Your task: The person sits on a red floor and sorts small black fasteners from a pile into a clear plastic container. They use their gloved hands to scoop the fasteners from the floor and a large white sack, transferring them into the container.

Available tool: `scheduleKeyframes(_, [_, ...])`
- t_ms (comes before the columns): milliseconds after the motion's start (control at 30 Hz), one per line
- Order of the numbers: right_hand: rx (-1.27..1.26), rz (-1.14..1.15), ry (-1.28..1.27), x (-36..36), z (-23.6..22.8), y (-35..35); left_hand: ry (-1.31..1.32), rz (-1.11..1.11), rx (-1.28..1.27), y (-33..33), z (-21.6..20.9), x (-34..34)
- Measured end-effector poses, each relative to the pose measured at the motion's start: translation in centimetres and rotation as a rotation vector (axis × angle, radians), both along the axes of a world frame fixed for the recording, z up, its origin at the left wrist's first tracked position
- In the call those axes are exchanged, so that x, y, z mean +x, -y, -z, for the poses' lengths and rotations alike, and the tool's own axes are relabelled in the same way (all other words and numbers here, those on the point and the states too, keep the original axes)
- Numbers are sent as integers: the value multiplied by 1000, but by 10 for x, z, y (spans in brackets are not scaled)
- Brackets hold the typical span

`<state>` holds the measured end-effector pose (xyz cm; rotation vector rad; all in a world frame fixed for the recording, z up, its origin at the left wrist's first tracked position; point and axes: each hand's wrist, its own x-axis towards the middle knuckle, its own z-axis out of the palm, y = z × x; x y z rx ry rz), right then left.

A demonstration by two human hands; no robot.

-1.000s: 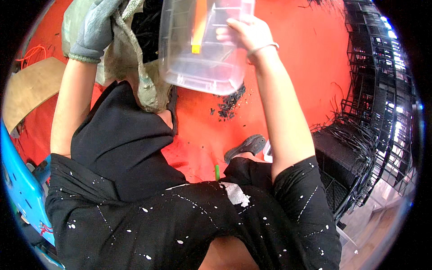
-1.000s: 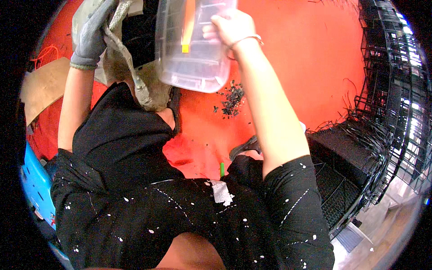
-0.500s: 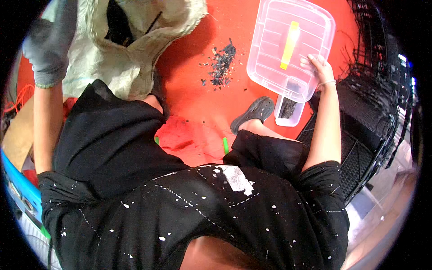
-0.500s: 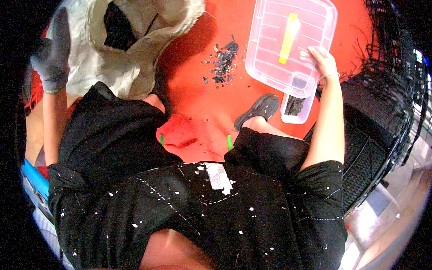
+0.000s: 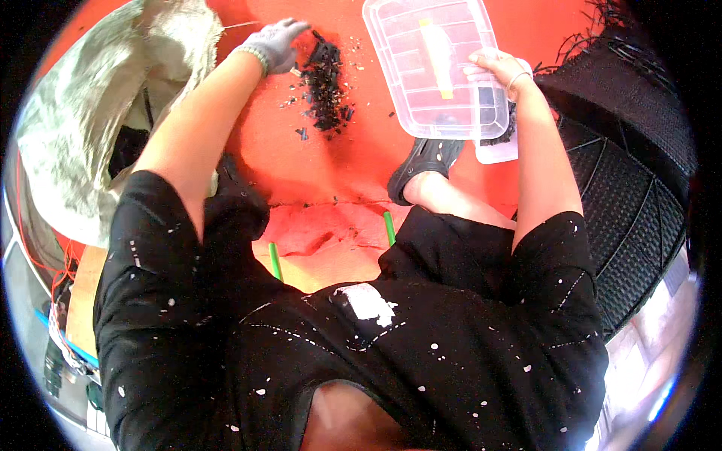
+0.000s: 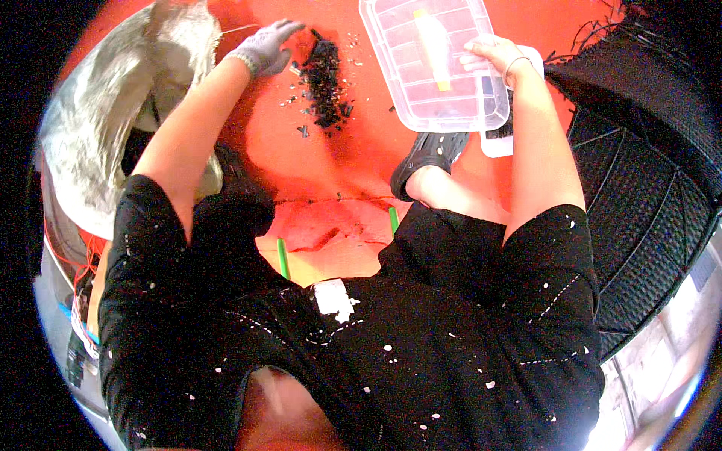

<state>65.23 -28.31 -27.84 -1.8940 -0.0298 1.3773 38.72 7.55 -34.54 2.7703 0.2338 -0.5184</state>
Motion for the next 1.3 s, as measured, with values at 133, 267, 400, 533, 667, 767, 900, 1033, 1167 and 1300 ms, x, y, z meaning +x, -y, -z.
scheduleKeyframes(133, [-29,37,6,12,27,32,-47,-207,31,55,-29,63])
scheduleKeyframes(267, [-64,37,-11,11,30,17,-1,-314,126,65,22,45])
scheduleKeyframes(400, [-32,86,-48,14,49,29,166,-210,61,89,40,11])
scheduleKeyframes(533, [5,83,-65,0,48,26,148,-100,-53,119,20,-32])
scheduleKeyframes(667, [-18,12,21,-6,68,26,253,-198,-178,133,13,-65])
scheduleKeyframes(767, [65,24,-33,-15,67,23,243,-465,-98,137,-1,-78])
scheduleKeyframes(900, [87,0,71,-42,58,2,24,-750,-43,155,11,-104])
scheduleKeyframes(1033, [100,76,107,-65,55,-21,-41,-870,-177,171,18,-93])
scheduleKeyframes(1167, [178,113,46,-78,78,-33,-11,-1049,-281,187,24,-67])
scheduleKeyframes(1300, [204,116,78,-88,78,-41,15,-1191,-328,183,32,-60])
